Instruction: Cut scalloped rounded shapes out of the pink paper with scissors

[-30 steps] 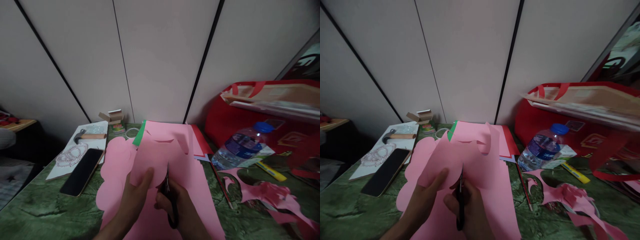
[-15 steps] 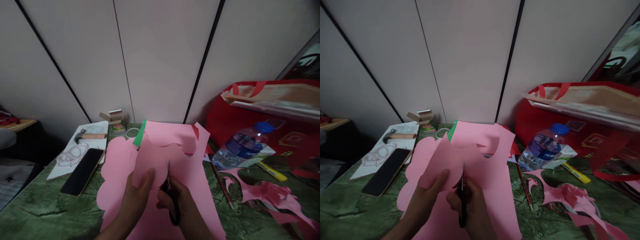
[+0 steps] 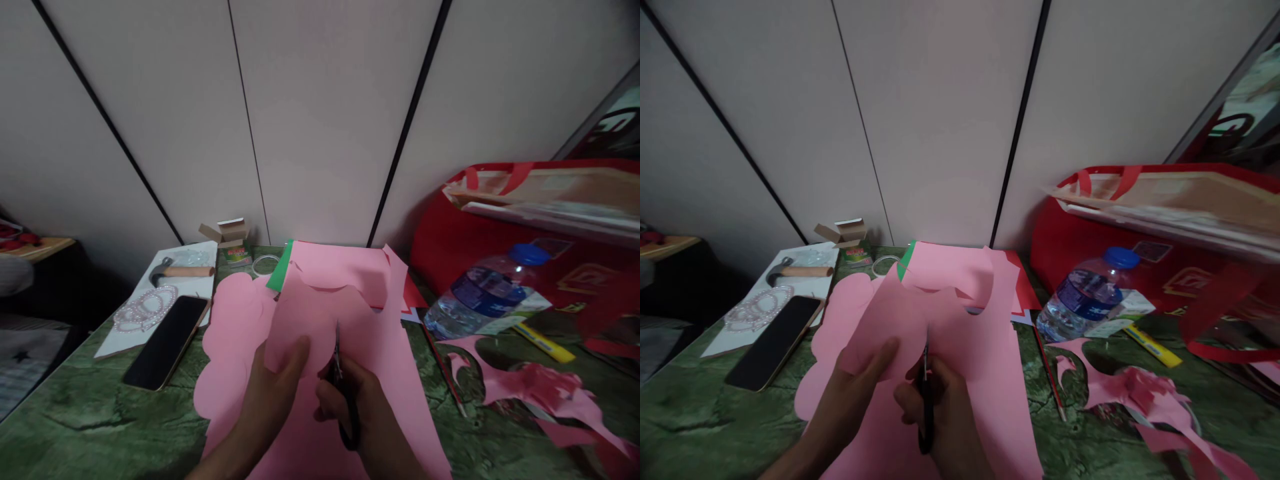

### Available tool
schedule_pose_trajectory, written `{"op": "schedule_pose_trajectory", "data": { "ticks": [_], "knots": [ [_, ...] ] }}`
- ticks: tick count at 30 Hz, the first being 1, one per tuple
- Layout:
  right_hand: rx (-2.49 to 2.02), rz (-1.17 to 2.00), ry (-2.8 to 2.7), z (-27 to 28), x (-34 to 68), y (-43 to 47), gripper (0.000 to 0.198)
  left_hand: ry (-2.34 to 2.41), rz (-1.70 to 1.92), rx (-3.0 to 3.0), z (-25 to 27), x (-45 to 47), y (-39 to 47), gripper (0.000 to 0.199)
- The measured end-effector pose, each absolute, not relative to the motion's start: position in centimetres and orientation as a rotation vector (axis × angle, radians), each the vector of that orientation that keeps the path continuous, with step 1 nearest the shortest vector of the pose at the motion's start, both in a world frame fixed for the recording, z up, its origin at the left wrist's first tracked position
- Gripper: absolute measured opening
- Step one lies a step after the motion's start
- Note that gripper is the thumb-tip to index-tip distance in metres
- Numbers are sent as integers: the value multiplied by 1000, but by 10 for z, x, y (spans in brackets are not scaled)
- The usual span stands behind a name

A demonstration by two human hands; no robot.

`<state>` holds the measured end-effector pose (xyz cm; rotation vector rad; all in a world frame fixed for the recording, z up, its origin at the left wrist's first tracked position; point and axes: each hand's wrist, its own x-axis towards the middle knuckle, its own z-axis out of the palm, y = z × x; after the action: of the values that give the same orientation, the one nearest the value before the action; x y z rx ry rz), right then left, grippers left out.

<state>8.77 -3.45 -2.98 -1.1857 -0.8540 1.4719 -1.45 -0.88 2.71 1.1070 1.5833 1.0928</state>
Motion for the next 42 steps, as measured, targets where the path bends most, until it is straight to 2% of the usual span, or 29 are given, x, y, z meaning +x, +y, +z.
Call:
{"op": "schedule_pose_trajectory", "data": {
  "ticks": [13,17,22,29,34,36,39,42],
  "knots": [
    [-1146,1521,-911,-28,90,-36,24,1687,1055,1134,33,-16,-7,22],
    [-1117,1513,-948,-27,91,-37,22,1575,1010,1187,33,-20,-6,19],
    [-1087,1509,-928,-25,89,-38,24,1499,964,1260,31,-27,-2,23],
    [-1025,1543,-868,-21,84,-39,33,1464,1147,1160,17,-17,-11,26],
    [-1039,1570,-850,-13,82,-41,37,1192,900,1165,10,-6,-20,52],
    [-1014,1608,-838,-15,83,-42,38,1271,978,1120,13,-5,-20,44],
    [-1000,1633,-879,-21,85,-40,36,1495,1190,1019,18,-5,-19,19],
    [-1004,1610,-930,-24,88,-38,31,1563,1195,1018,19,-4,-20,18]
  ]
}}
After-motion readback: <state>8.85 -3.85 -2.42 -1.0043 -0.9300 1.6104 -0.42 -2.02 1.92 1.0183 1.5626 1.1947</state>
